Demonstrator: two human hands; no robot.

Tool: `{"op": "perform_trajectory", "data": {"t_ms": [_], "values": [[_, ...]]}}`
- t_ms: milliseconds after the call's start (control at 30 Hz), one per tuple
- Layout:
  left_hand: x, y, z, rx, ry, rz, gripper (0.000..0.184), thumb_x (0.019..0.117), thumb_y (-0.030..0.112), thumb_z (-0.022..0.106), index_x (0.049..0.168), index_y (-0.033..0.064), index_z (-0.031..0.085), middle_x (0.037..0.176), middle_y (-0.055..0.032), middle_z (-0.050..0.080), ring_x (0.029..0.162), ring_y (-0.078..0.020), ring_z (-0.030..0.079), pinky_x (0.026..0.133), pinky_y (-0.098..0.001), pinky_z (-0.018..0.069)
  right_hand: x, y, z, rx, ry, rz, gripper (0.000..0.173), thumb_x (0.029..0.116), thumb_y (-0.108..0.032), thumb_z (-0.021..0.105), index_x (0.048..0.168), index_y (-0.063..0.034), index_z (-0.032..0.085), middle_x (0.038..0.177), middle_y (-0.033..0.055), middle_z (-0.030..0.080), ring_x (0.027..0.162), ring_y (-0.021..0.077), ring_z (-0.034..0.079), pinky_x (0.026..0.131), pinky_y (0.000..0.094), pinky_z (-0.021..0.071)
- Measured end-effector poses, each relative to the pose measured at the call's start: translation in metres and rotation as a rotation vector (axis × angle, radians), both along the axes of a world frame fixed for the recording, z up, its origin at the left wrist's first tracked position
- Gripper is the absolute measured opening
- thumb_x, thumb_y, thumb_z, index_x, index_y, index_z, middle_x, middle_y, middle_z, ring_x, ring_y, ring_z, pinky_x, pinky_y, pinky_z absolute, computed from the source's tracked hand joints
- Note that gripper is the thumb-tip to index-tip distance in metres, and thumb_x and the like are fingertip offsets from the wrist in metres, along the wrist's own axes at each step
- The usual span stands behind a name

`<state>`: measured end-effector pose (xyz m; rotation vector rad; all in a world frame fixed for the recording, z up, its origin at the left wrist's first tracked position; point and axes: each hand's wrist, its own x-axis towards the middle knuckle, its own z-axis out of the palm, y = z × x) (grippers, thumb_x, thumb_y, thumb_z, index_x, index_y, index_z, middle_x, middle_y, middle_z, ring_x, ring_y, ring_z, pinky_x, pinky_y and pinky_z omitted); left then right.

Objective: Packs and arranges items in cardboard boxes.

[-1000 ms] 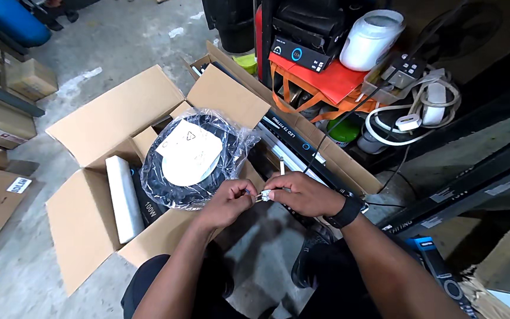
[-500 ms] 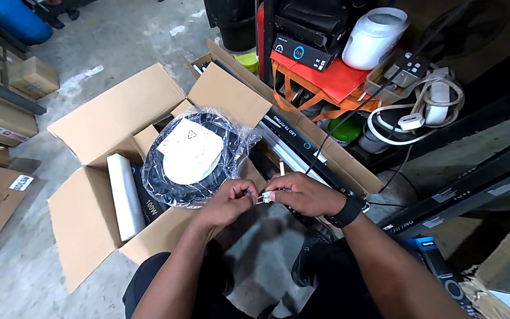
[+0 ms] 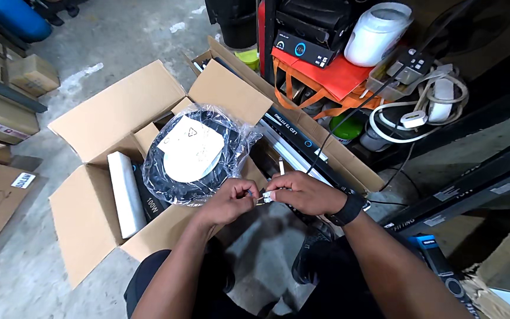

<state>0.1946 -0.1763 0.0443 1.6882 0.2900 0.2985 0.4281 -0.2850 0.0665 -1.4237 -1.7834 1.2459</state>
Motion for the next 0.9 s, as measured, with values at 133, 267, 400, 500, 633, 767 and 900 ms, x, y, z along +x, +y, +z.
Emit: {"op": "perform_trajectory", "data": {"t_ms": [133, 267, 400, 500, 633, 767, 900], "values": [[0.0, 0.0, -0.0006, -0.004, -0.005, 0.001, 0.01, 0.091, 0.014, 0.058, 0.085, 0.0122, 0.066, 0.064, 0.0134, 0.051, 0.055, 0.0054, 0.044, 0.051, -0.0155, 0.0357, 0.0005, -0.0005, 0.0002, 0.002, 0.002, -0.001, 0.028, 0.1019, -0.027, 0.051, 0.103, -0.0129, 0.076, 0.095, -0.0034, 0.068, 0.086, 0.0031, 0.06, 0.076, 0.0269, 0.0489], [0.0006, 0.0, -0.0003, -0.021, -0.011, 0.011, 0.011, 0.0905, 0.013, 0.058, 0.084, 0.0128, 0.066, 0.064, 0.0136, 0.052, 0.055, 0.0056, 0.044, 0.051, -0.0152, 0.0358, 0.0007, -0.0007, 0.0021, -0.005, 0.01, -0.015, 0.028, 0.1015, -0.026, 0.052, 0.103, -0.0121, 0.076, 0.093, -0.0033, 0.067, 0.084, 0.0019, 0.059, 0.074, 0.0247, 0.0481], [0.0004, 0.0003, -0.0005, -0.026, -0.019, 0.014, 0.01, 0.0914, 0.013, 0.058, 0.085, 0.013, 0.066, 0.065, 0.014, 0.052, 0.056, 0.0058, 0.045, 0.052, -0.0148, 0.0364, 0.0008, -0.0005, 0.0019, -0.002, 0.009, -0.011, 0.028, 0.1016, -0.026, 0.051, 0.103, -0.0124, 0.076, 0.092, -0.0038, 0.067, 0.082, 0.0017, 0.059, 0.073, 0.0246, 0.0477], [0.0003, 0.001, -0.0008, -0.027, -0.023, 0.014, 0.01, 0.0911, 0.013, 0.059, 0.085, 0.0128, 0.066, 0.066, 0.0141, 0.053, 0.057, 0.0059, 0.045, 0.052, -0.0149, 0.0369, 0.0009, -0.0006, 0.0024, -0.011, 0.012, -0.009, 0.028, 0.1014, -0.026, 0.051, 0.102, -0.0126, 0.076, 0.092, -0.004, 0.067, 0.082, 0.001, 0.059, 0.073, 0.0238, 0.0474], [0.0005, -0.0001, -0.0003, -0.009, 0.002, 0.023, 0.01, 0.0914, 0.013, 0.058, 0.085, 0.0124, 0.066, 0.063, 0.0138, 0.051, 0.055, 0.0056, 0.044, 0.051, -0.0154, 0.036, 0.0009, -0.0013, 0.0026, -0.016, 0.003, -0.014, 0.028, 0.1018, -0.027, 0.052, 0.102, -0.0127, 0.076, 0.093, -0.0038, 0.066, 0.081, 0.0014, 0.059, 0.072, 0.0234, 0.0476], [0.0009, -0.001, 0.0003, -0.001, 0.009, 0.024, 0.009, 0.0915, 0.012, 0.058, 0.087, 0.0115, 0.066, 0.064, 0.0137, 0.052, 0.056, 0.0056, 0.044, 0.052, -0.0153, 0.0369, -0.0002, -0.001, 0.0021, -0.008, -0.015, -0.019, 0.027, 0.1025, -0.028, 0.052, 0.102, -0.0129, 0.075, 0.091, -0.0032, 0.066, 0.078, 0.0025, 0.058, 0.069, 0.0242, 0.0475], [0.0015, -0.0003, -0.0007, -0.007, 0.0, 0.024, 0.009, 0.0919, 0.013, 0.058, 0.087, 0.0114, 0.066, 0.064, 0.0137, 0.051, 0.055, 0.0053, 0.044, 0.051, -0.0152, 0.0367, 0.0006, -0.0012, 0.0013, -0.003, -0.013, -0.013, 0.027, 0.1022, -0.027, 0.052, 0.102, -0.0126, 0.075, 0.09, -0.0034, 0.066, 0.079, 0.0024, 0.058, 0.071, 0.0246, 0.0477]]}}
